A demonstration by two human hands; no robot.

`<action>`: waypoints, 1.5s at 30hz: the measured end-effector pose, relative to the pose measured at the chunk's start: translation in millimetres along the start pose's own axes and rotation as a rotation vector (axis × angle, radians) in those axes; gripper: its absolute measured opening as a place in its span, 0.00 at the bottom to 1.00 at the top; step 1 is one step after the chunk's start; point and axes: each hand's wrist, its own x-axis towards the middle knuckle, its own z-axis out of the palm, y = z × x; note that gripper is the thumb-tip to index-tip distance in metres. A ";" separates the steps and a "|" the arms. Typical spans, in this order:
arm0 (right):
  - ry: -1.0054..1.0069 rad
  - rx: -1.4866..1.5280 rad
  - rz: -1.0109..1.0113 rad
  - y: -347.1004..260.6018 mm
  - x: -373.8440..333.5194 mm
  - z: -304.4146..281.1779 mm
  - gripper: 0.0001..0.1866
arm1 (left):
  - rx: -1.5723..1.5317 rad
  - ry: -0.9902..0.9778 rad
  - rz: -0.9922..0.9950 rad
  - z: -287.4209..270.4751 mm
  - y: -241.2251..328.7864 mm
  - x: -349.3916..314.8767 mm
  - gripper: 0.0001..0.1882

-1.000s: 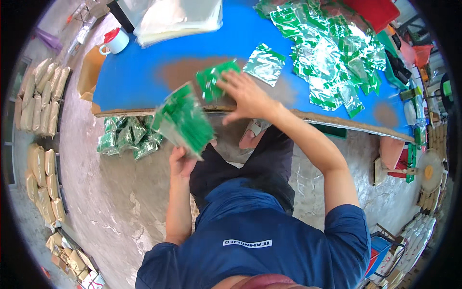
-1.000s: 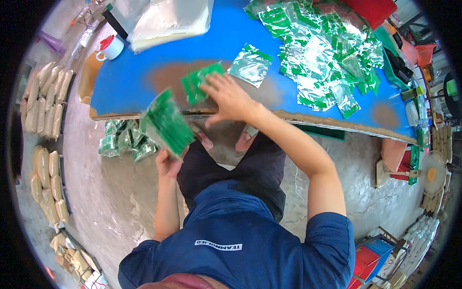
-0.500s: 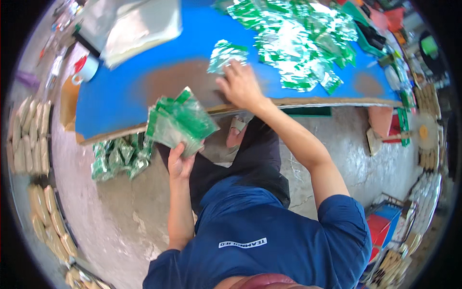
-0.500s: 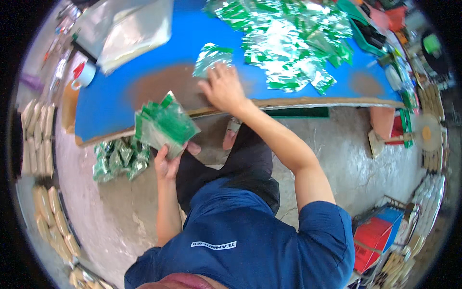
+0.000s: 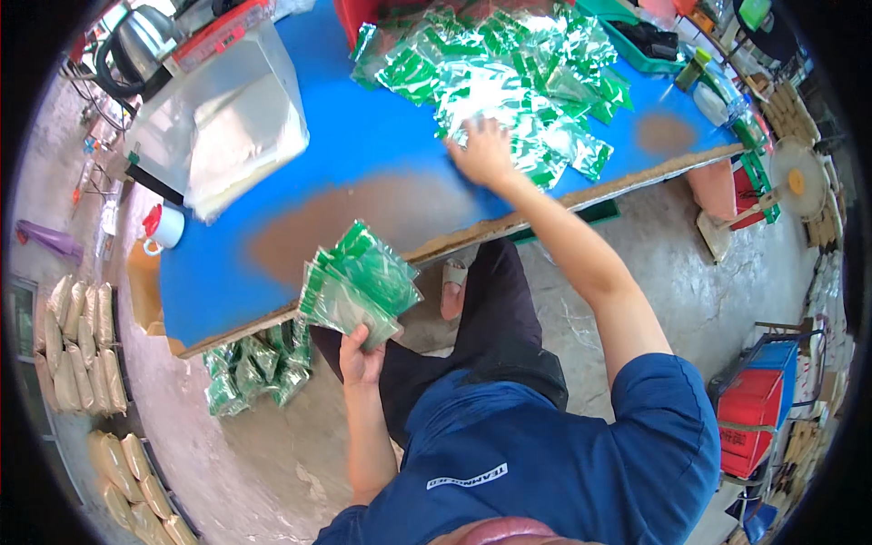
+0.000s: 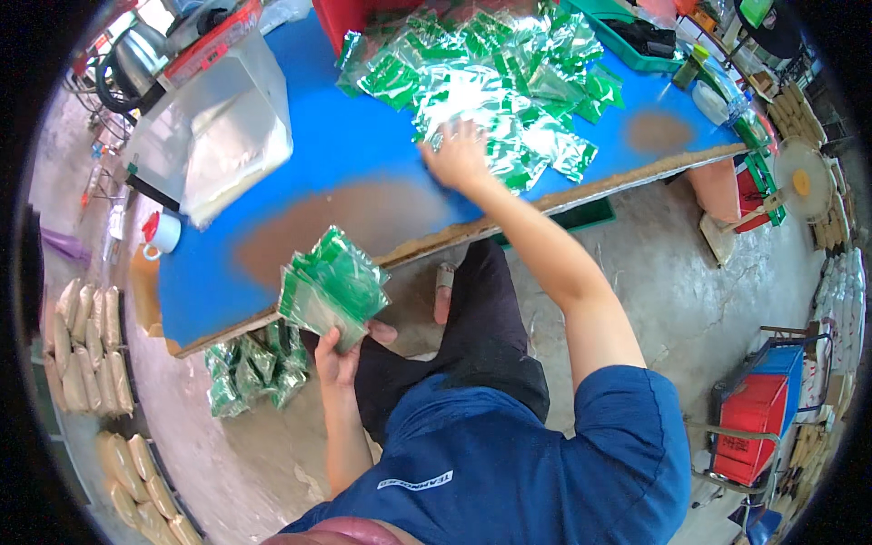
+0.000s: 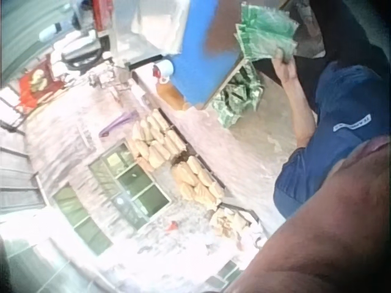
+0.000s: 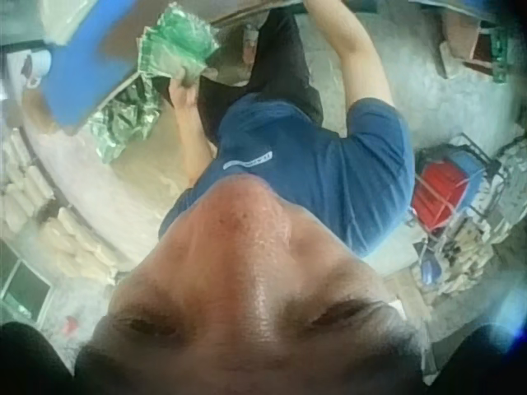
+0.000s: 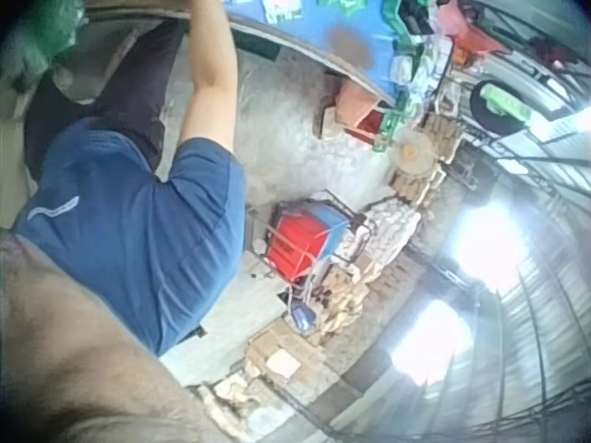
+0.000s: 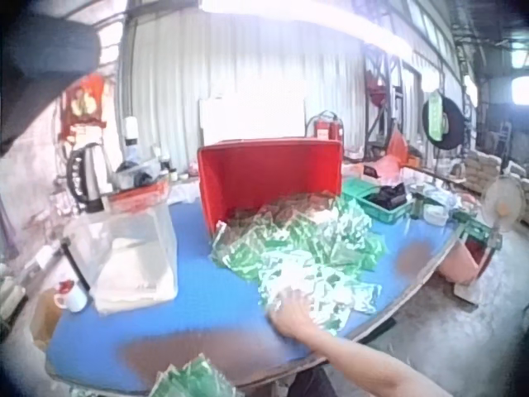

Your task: Sorting through green plastic packets and packing them into a larger clear plastic bag.

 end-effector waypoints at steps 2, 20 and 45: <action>-0.001 -0.090 -0.303 -35.5 -34.5 11.8 0.23 | -0.044 0.010 0.009 -2.1 3.0 -2.6 0.39; -0.177 0.008 -0.272 -36.4 -7.6 -10.0 0.35 | -0.108 -0.001 -0.013 -11.1 5.0 0.3 0.37; -0.639 0.814 -0.434 -126.4 -81.0 -55.2 0.20 | -0.078 0.025 0.002 13.4 -8.2 -0.7 0.37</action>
